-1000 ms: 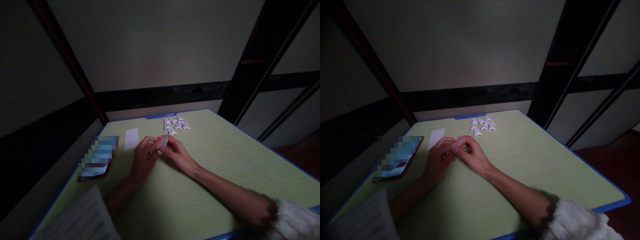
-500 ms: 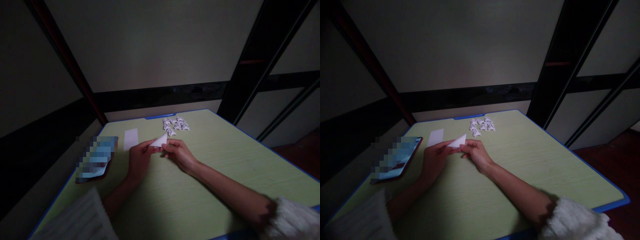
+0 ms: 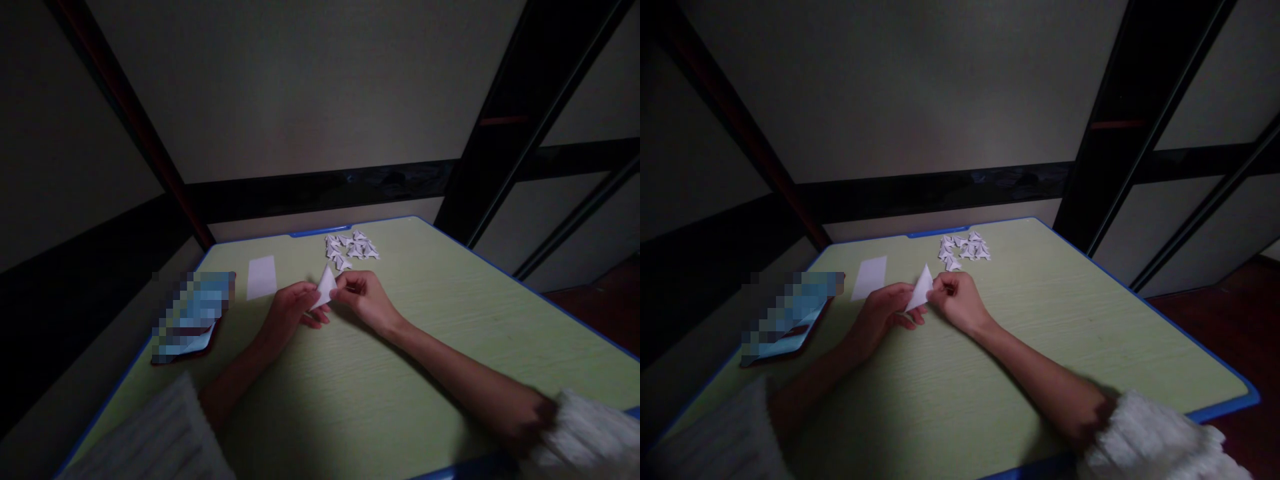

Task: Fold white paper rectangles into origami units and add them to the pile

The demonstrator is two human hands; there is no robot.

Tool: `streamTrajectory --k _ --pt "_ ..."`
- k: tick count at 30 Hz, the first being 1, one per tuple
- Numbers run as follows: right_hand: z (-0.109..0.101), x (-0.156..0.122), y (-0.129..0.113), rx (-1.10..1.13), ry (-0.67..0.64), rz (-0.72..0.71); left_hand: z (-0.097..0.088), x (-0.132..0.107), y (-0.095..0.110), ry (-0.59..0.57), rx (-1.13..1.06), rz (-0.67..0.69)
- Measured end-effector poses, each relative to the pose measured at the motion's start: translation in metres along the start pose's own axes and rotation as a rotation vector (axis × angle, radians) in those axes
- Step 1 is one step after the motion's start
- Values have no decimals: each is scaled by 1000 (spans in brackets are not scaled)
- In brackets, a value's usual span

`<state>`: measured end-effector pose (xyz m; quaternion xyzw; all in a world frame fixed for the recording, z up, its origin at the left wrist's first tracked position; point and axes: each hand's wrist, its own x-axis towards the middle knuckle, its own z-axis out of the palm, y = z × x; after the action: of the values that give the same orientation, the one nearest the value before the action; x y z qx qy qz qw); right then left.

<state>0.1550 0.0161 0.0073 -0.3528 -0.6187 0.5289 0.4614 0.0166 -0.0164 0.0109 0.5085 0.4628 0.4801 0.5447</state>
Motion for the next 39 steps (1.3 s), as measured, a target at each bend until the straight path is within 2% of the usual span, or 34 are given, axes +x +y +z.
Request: streamTrajectory --k 2,4,8,11,16,21,24,27,32,35,39 --pt "1 -2 -1 -17 -119 11 -1 2 -1 -18 100 0" --pt "3 -3 0 -7 -179 14 -3 3 -2 -56 138 -11" --pt "2 -2 1 39 -183 12 -8 5 -4 -117 63 -52" --pt "2 -1 0 64 -174 40 -11 6 -6 -111 21 -61" --pt "4 1 -1 256 -66 114 -10 7 -5 17 60 -17" --pt "-2 6 -3 616 123 409 -8 6 -4 66 88 5" --pt "-6 8 -3 705 216 481 -9 6 -4 69 97 10" --pt "-6 7 -3 575 225 379 -9 6 -4 66 102 14" --pt "3 1 -4 119 -3 43 -6 5 -2 37 139 -2" --pt "5 0 -1 23 -85 48 -7 6 -4 6 119 -24" --pt "0 3 3 -16 -29 86 -13 9 -9 -55 43 -60"
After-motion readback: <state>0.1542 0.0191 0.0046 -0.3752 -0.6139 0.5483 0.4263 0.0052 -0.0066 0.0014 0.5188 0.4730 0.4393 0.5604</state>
